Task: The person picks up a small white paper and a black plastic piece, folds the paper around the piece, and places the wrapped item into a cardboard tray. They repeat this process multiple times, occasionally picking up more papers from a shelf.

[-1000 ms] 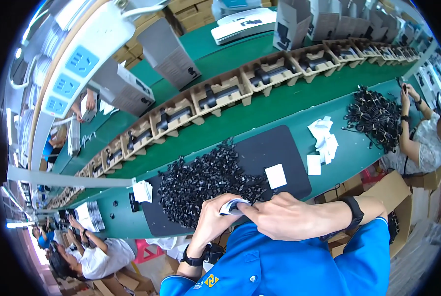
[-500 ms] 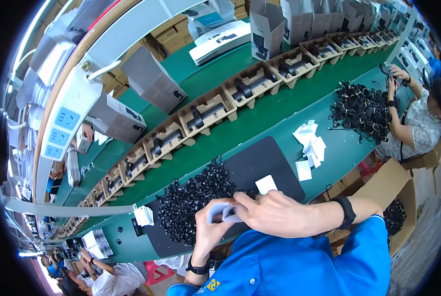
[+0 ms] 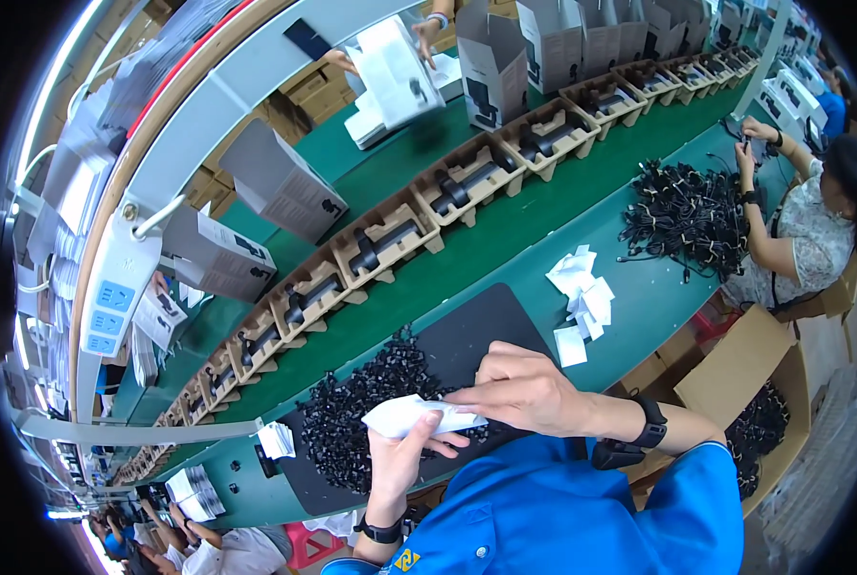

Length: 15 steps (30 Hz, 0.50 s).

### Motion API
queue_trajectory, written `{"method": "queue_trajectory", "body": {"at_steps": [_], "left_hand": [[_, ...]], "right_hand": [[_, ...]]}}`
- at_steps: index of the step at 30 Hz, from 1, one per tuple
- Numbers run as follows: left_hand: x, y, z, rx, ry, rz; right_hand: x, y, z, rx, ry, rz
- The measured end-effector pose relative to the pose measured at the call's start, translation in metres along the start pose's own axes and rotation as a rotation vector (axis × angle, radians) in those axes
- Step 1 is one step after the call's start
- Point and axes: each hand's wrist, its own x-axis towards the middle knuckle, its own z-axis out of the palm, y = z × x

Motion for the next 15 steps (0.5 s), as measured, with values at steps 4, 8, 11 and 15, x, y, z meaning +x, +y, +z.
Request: {"method": "queue_trajectory", "body": {"at_steps": [4,8,11,15], "left_hand": [[0.015,-0.005,0.011,-0.133,-0.039,-0.071],[0.025,-0.002,0.025,-0.027,-0.075,-0.025],[0.030,0.001,0.033,0.136,-0.125,0.004],[0.037,-0.007,0.036,0.144,-0.070,0.024]], "right_hand": [[-0.008,0.009,-0.018,-0.179,-0.035,-0.123],[0.001,0.006,-0.026,0.031,-0.058,0.113],[-0.006,0.017,-0.024,0.130,-0.020,0.174],[-0.011,0.026,-0.025,-0.124,0.044,-0.074]]}}
